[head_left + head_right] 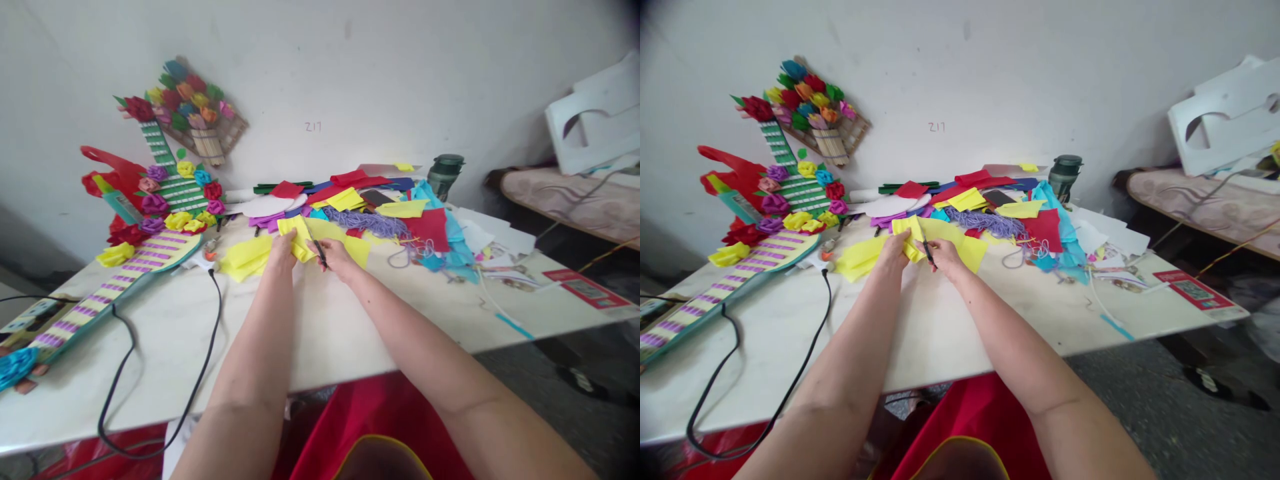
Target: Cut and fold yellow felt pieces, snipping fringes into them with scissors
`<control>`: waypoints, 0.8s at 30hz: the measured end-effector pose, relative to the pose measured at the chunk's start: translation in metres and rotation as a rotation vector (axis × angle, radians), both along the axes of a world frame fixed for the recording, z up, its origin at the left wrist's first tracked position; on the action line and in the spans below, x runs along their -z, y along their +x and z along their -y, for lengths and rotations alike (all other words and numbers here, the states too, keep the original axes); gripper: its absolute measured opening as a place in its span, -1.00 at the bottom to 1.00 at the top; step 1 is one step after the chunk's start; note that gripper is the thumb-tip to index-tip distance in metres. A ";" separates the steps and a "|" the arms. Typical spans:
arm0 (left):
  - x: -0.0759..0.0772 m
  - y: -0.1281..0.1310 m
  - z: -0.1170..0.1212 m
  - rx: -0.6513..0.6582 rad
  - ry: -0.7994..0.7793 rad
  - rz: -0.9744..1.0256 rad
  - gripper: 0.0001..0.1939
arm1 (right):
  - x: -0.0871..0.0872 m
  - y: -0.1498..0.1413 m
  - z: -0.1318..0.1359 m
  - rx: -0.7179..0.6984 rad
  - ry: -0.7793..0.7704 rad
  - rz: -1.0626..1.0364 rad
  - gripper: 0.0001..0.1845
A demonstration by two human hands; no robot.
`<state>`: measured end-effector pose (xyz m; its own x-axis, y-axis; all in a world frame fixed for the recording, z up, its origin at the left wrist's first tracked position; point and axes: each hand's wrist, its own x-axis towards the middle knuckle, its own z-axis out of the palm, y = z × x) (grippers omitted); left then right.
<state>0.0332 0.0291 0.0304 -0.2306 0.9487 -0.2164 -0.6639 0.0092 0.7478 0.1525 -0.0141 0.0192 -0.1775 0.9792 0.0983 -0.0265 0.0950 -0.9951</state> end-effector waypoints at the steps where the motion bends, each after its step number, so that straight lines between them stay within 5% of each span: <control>1: 0.000 0.000 0.000 -0.002 0.001 0.000 -0.91 | 0.001 0.000 0.000 0.003 0.006 0.005 -0.56; 24: 0.002 0.003 0.002 0.048 0.063 -0.001 -0.89 | -0.002 0.005 0.000 -0.006 -0.100 -0.078 -0.54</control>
